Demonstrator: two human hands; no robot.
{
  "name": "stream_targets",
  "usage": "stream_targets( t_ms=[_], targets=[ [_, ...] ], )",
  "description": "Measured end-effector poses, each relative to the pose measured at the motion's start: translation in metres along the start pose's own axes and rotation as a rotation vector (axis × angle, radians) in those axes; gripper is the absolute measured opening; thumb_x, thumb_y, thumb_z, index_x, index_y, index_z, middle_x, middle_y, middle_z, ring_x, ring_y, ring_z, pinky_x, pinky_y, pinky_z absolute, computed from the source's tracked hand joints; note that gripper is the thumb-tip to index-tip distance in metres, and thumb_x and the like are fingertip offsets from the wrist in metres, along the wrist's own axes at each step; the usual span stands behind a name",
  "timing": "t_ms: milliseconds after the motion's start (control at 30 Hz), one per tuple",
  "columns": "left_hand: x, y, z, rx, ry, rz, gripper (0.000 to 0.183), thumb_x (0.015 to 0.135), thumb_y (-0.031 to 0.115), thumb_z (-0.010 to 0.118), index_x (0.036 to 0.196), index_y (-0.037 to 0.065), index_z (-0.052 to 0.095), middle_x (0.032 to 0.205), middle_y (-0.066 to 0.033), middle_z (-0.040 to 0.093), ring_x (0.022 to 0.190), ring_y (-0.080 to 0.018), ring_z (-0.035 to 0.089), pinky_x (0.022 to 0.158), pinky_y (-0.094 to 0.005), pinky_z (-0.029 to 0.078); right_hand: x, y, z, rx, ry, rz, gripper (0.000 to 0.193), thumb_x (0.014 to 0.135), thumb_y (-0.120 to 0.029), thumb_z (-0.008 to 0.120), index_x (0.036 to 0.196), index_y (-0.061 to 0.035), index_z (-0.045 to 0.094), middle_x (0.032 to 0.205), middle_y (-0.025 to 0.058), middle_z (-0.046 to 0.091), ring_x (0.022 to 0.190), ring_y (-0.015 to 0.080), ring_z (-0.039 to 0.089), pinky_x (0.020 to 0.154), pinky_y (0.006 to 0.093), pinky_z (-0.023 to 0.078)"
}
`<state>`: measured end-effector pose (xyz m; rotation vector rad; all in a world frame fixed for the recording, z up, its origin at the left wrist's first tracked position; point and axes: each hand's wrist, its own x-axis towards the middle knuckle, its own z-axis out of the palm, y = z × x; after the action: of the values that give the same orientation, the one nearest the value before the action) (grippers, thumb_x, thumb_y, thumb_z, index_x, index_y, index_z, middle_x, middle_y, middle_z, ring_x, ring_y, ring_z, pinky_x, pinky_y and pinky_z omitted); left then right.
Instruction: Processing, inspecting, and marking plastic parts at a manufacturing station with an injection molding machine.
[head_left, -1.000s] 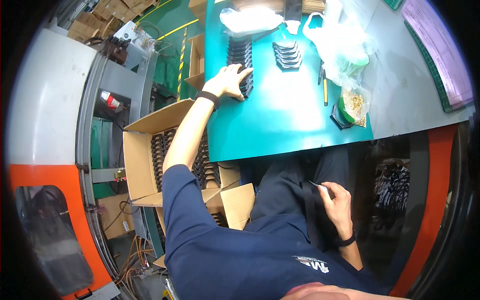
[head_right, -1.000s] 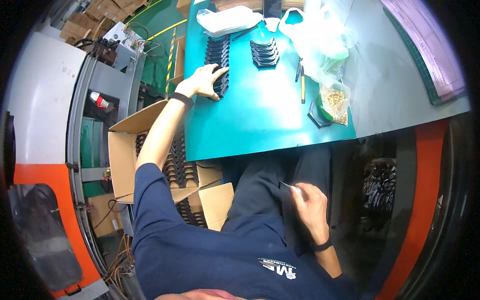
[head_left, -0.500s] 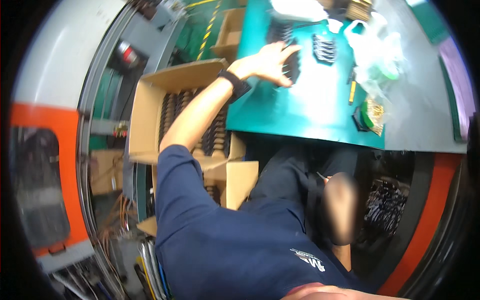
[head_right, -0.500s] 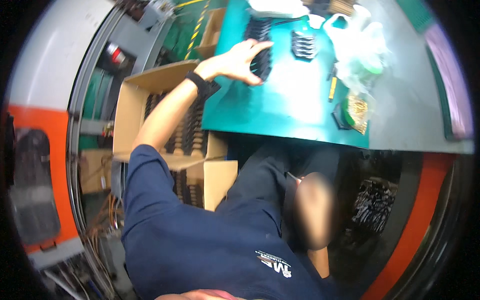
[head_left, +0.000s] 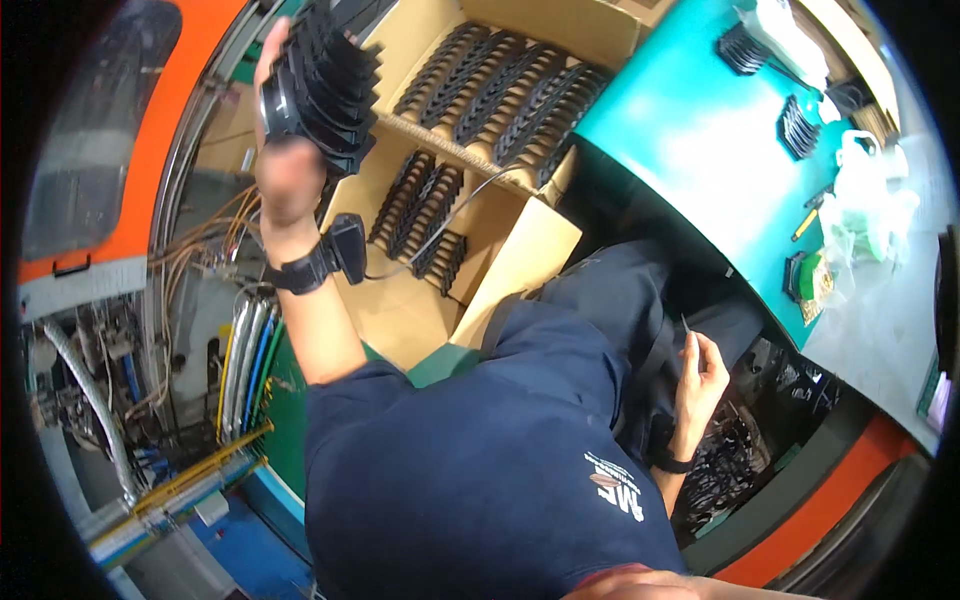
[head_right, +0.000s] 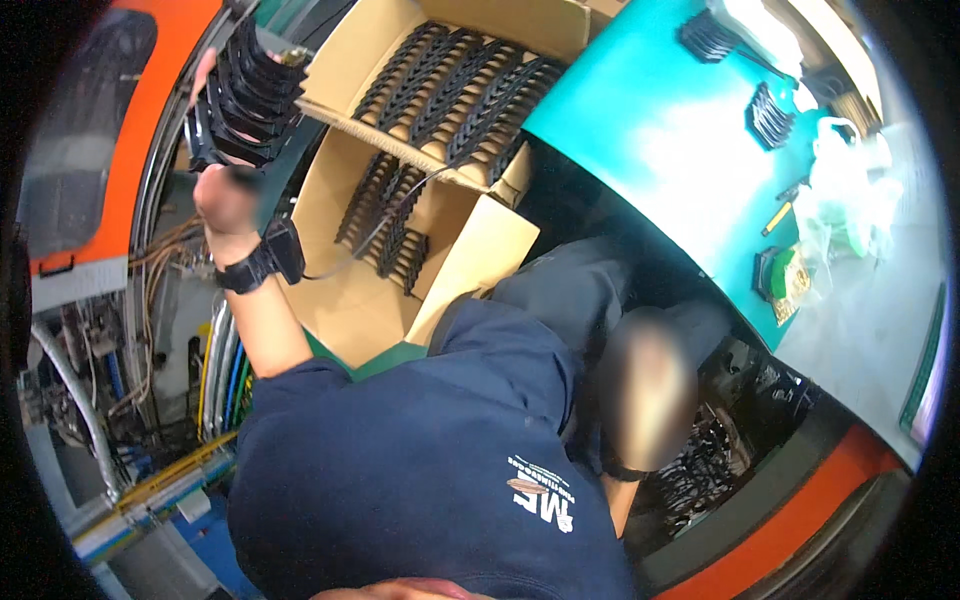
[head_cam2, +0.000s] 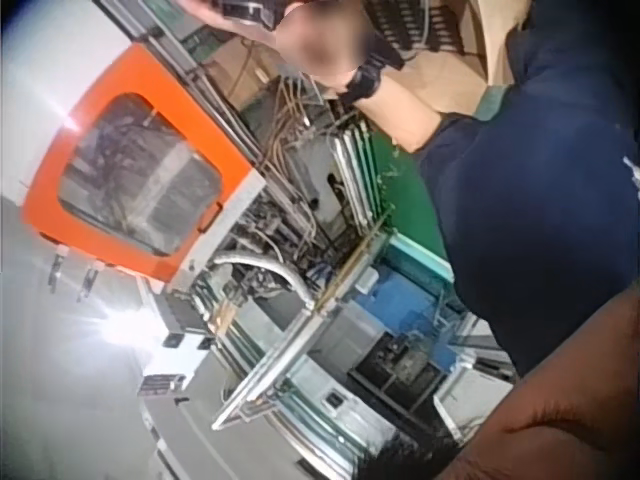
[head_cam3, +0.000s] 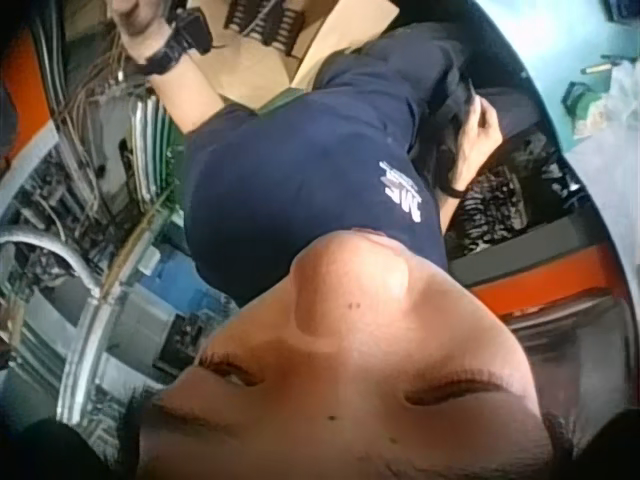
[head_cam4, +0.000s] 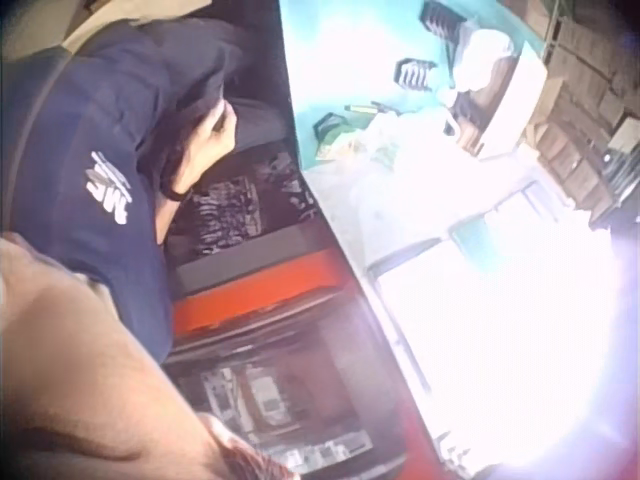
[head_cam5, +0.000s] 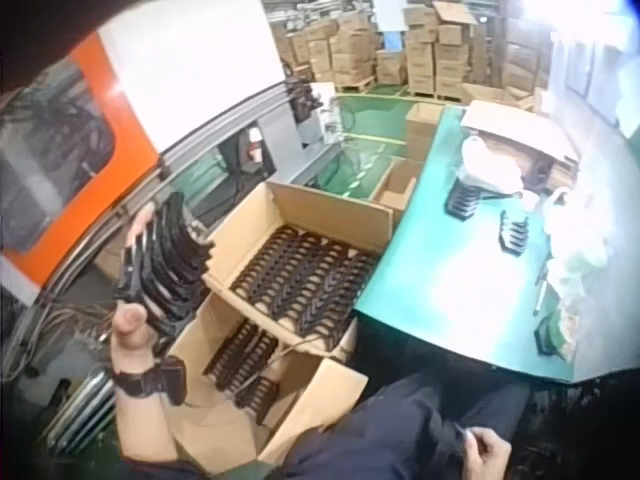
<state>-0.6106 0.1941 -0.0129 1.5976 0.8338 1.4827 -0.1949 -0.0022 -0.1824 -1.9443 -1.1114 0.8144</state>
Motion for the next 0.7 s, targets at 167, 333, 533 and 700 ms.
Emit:
stream_targets(
  t_ms=[167, 333, 533, 700],
  targets=[
    [-0.07, -0.036, -0.04, -0.188, 0.369, -0.137, 0.079, 0.08, 0.032, 0.072, 0.145, 0.009, 0.033, 0.131, -0.0125, 0.053, 0.117, -0.0245, 0.056, 0.102, -0.0412, 0.047, 0.011, -0.008, -0.007, 0.021, -0.048, 0.039, 0.022, 0.095, -0.014, 0.063, 0.102, 0.0058, 0.067, 0.082, 0.0028, 0.065, 0.074, 0.0074, 0.056, 0.069, 0.0218, 0.045],
    [-0.096, -0.104, -0.054, -0.404, 0.845, -0.426, 0.054, 0.084, 0.043, 0.067, 0.123, 0.01, 0.05, 0.122, -0.0109, 0.057, 0.107, -0.027, 0.057, 0.097, -0.0439, 0.048, 0.018, -0.007, -0.007, -0.009, -0.056, 0.023, 0.023, 0.095, -0.015, 0.063, 0.102, 0.0057, 0.067, 0.081, 0.0035, 0.065, 0.073, 0.0085, 0.057, 0.068, 0.0229, 0.046],
    [-0.135, -0.214, -0.036, -0.241, 1.216, -1.22, 0.085, 0.07, 0.053, 0.077, 0.131, 0.006, 0.042, 0.112, -0.0139, 0.055, 0.095, -0.0276, 0.057, 0.092, -0.0459, 0.046, 0.015, -0.002, -0.004, 0.029, -0.031, 0.049, 0.022, 0.094, -0.015, 0.063, 0.101, 0.0057, 0.067, 0.08, 0.0041, 0.065, 0.073, 0.0087, 0.056, 0.068, 0.0233, 0.045],
    [-0.183, -0.327, -0.027, -0.081, 1.28, -1.26, 0.107, 0.072, 0.046, 0.08, 0.145, -0.008, 0.022, 0.138, -0.0201, 0.049, 0.113, -0.0281, 0.057, 0.097, -0.0357, 0.047, 0.011, 0.001, -0.007, -0.011, -0.049, 0.076, 0.023, 0.095, -0.016, 0.063, 0.1, 0.0062, 0.067, 0.08, 0.0041, 0.064, 0.073, 0.0085, 0.055, 0.068, 0.0231, 0.045]
  ],
)
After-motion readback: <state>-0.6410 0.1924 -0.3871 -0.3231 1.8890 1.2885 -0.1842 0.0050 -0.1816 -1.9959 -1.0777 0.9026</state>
